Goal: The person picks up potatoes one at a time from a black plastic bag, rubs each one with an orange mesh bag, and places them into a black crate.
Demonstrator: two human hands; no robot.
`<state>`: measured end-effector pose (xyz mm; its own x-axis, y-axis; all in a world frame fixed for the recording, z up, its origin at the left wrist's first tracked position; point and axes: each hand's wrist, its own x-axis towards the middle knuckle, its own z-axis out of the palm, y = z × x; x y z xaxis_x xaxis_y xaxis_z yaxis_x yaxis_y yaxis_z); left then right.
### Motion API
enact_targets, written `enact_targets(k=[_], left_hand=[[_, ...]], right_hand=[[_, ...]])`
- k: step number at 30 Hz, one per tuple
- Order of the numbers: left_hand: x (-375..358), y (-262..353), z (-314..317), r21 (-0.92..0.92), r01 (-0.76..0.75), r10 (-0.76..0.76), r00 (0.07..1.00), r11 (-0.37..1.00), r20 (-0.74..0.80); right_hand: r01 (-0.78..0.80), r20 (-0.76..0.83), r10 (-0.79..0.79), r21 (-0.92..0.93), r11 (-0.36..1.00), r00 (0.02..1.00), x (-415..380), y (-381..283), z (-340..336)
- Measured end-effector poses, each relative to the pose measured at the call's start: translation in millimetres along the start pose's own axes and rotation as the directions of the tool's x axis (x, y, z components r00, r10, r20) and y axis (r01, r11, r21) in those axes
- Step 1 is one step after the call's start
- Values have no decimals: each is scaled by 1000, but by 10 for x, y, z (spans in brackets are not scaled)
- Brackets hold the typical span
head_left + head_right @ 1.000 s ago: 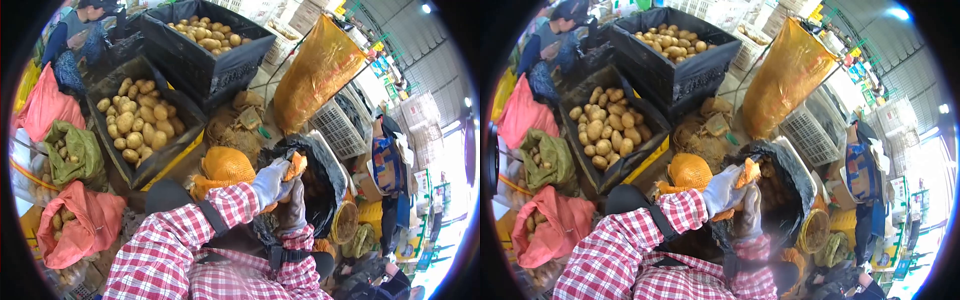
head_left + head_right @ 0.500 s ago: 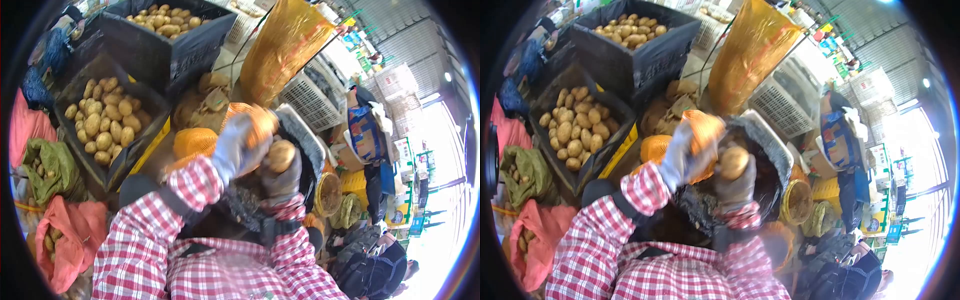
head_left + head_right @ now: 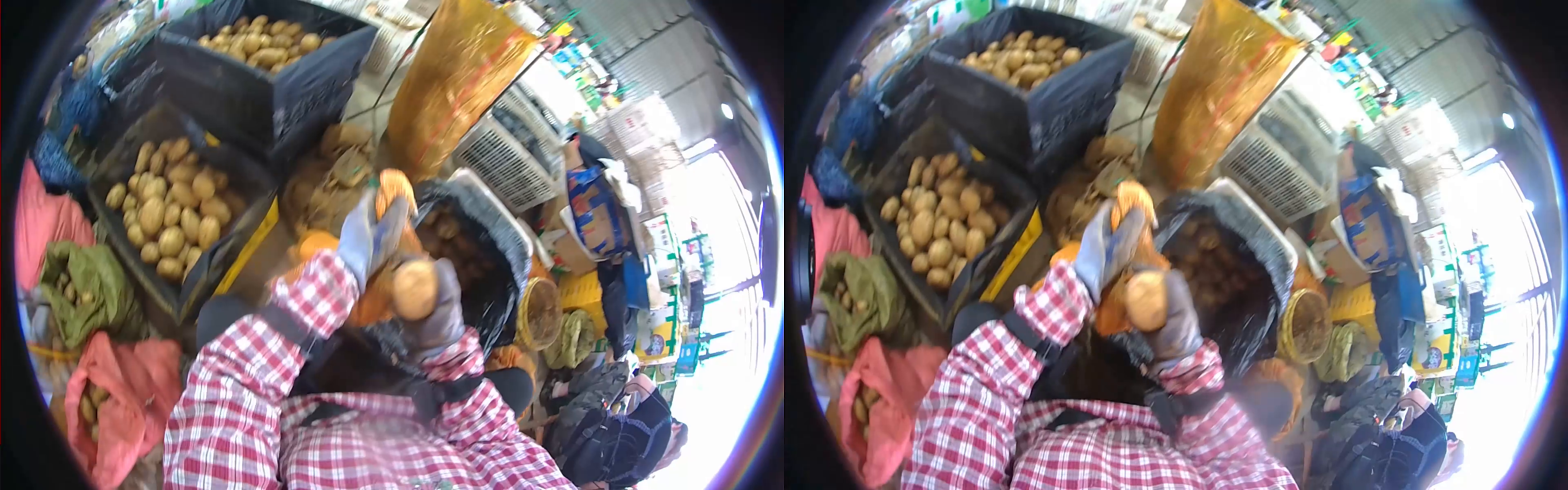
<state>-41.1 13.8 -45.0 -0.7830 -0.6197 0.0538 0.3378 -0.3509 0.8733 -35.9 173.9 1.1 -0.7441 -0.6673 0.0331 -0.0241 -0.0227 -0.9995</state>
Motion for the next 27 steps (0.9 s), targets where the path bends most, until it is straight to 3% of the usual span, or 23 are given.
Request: enact_targets(k=[1, 2, 3, 4, 5, 6, 7, 8, 10, 11, 12, 14, 15, 16, 18, 20, 21, 22, 23, 25, 27], left_hand=[[47, 56, 6, -57, -21, 18, 999, 998, -43], [27, 149, 52, -114, -49, 40, 996, 992, -80], [8, 213, 100, -138, -94, 83, 993, 986, -82], [8, 307, 139, -167, -142, 130, 988, 976, -82], [-45, 402, 156, -269, -55, 49, 998, 961, -28], [-118, 357, 149, 101, -171, 172, 985, 980, -4], [-213, 264, 136, 447, -281, 282, 957, 849, 67], [-260, 211, 193, 707, -380, 372, 911, 597, 176], [-412, 397, 299, 762, -288, 227, 956, 580, 188], [-409, 389, 318, 779, -279, 186, 960, 562, 210], [-393, 390, 314, 805, -264, 143, 965, 531, 222], [-474, 429, 288, 652, -638, 371, 770, 411, 519], [-590, 291, 251, 697, -588, 286, 808, 410, 515], [-609, 222, 243, 713, -510, 212, 857, 481, 469], [-569, 198, 203, 662, -515, 246, 853, 545, 461], [-572, 179, 127, 731, -516, 117, 844, 446, 524], [-564, 47, 47, 749, -521, 54, 833, 411, 550], [-550, 16, 17, 814, -440, -28, 874, 380, 485], [-502, -22, -10, 807, -383, 46, 912, 450, 407], [-162, -571, -81, 397, -103, 47, 988, 912, 148], [-74, -573, 19, 165, -123, 109, 990, 979, 94]], right_hand=[[-205, 46, 205, 423, 883, 978, 0, -43, -51], [-280, 77, 290, 574, 770, 954, 18, -61, -85], [-233, 50, 247, 553, 800, 968, 59, -48, -94], [-125, -36, 153, 409, 904, 988, 55, 8, -41], [-25, -124, 55, 229, 973, 991, 50, 67, 11], [51, -208, -42, 38, 998, 977, 46, 127, 62], [-95, -190, 207, 474, 875, 960, 81, 77, 135], [-184, -72, 398, 802, 569, 915, 161, 12, 153], [-54, -201, 216, 600, 798, 956, 179, 218, -5], [40, -257, 45, 317, 948, 965, 143, 585, -175], [105, -305, -39, 200, 974, 952, 181, 571, -121], [191, -406, -118, 145, 971, 906, 301, 398, -67], [214, -439, -118, 176, 961, 891, 347, 364, -101], [91, -313, 137, 615, 783, 940, 402, 293, -174], [149, -292, 8, 510, 847, 956, 431, 82, -105], [47, -316, 254, 706, 707, 914, 435, -196, -110], [60, -415, 204, 540, 840, 887, 484, -196, -242], [58, -317, 246, 711, 701, 916, 512, -224, -351], [112, -327, 186, 712, 693, 927, 519, -250, -357], [80, -293, 199, 722, 687, 935, 500, -237, -394], [55, -247, 232, 788, 613, 941, 475, -186, -358]])
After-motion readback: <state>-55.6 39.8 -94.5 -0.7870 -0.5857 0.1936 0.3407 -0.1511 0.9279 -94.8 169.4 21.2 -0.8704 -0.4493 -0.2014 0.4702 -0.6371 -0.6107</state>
